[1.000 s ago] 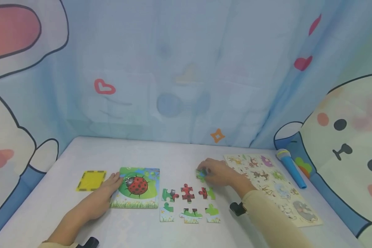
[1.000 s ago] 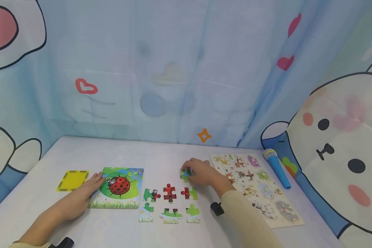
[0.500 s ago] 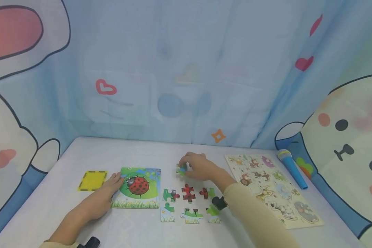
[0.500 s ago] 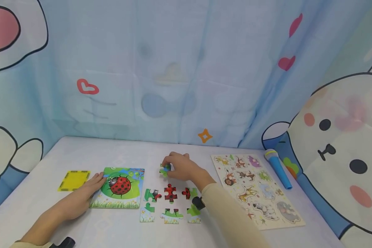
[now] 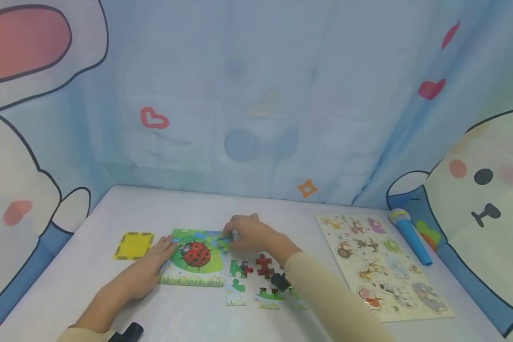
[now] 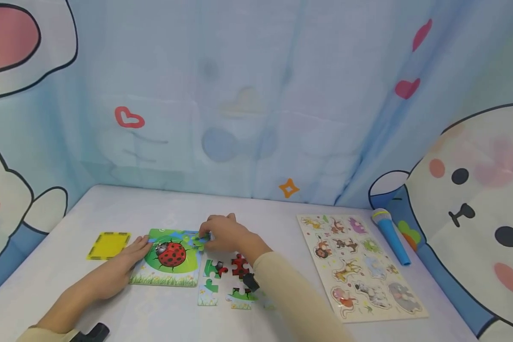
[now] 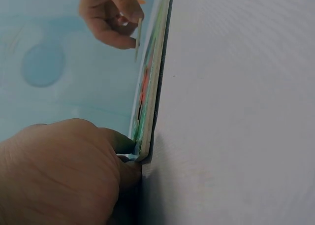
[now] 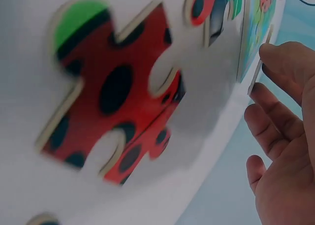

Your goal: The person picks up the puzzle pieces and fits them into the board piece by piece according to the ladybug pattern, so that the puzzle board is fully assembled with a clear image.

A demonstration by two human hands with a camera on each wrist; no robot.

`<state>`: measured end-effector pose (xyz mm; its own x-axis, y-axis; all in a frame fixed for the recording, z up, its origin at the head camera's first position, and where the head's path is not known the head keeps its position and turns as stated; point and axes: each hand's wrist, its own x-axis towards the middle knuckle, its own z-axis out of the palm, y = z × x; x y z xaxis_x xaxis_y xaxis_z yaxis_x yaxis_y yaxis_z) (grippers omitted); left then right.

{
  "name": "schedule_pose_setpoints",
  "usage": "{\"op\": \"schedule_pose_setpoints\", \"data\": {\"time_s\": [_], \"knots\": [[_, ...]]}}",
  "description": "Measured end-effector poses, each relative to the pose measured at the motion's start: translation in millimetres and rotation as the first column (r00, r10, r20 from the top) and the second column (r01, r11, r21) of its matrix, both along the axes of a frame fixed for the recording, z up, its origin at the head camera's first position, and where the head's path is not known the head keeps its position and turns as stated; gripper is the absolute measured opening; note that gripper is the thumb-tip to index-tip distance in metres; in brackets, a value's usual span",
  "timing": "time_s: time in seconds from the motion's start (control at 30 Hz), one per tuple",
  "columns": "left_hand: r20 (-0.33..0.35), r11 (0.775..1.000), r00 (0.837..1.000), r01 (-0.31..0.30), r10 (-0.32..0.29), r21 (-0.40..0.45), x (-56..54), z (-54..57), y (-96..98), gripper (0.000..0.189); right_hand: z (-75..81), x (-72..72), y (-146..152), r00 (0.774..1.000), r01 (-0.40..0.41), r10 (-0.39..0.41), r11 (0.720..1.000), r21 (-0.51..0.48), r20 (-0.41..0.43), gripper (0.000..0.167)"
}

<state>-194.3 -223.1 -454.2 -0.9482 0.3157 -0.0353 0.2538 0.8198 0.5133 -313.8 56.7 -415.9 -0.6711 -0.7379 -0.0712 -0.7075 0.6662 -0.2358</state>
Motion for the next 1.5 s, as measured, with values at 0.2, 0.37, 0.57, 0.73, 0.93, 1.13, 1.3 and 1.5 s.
{"op": "schedule_pose_setpoints", "data": {"time_s": [0.2, 0.37, 0.57, 0.73, 0.93, 1.13, 1.3, 1.5], "knots": [[0.0, 1.0, 1.0, -0.01, 0.01, 0.015, -1.2, -2.1, -1.4, 0.048, -3.0, 1.0, -19, 1.0, -0.02, 0.02, 1.0, 0.022, -0.01, 0.026], [0.003, 0.999, 1.0, 0.001, -0.001, 0.045, -1.7, -4.2, -1.8, 0.047, -5.8, 1.2, -26, 1.0, -0.013, 0.014, 0.999, 0.045, -0.025, 0.024], [-0.005, 0.999, 1.0, 0.004, -0.004, 0.052, -2.4, -3.1, -2.9, 0.047, -9.8, -1.0, -28, 0.999, -0.002, 0.004, 0.999, 0.046, -0.045, 0.024], [0.001, 0.998, 1.0, 0.007, -0.007, 0.06, -1.4, -0.8, -2.7, 0.047, -11.1, -0.1, -28, 0.999, 0.003, -0.003, 1.0, 0.004, -0.033, 0.024], [-0.007, 0.998, 1.0, 0.003, -0.003, 0.065, -2.1, -3.2, -2.5, 0.047, -11.7, 0.3, -29, 1.0, 0.014, -0.014, 1.0, 0.009, -0.026, 0.026], [-0.01, 0.996, 1.0, 0.005, -0.004, 0.085, -3.7, -6.2, -3.6, 0.046, -10.2, -1.6, -31, 1.0, 0.015, -0.015, 1.0, 0.022, -0.014, 0.028], [-0.006, 0.996, 1.0, 0.015, -0.014, 0.093, -4.5, -8.1, -5.0, 0.048, -10.1, -2.2, -32, 1.0, 0.011, -0.01, 1.0, 0.02, -0.014, 0.029], [0.001, 0.995, 1.0, 0.013, -0.013, 0.097, -3.8, -6.0, -5.6, 0.048, -6.4, -2.4, -31, 1.0, 0.006, -0.006, 1.0, 0.01, 0.03, 0.026]]}}
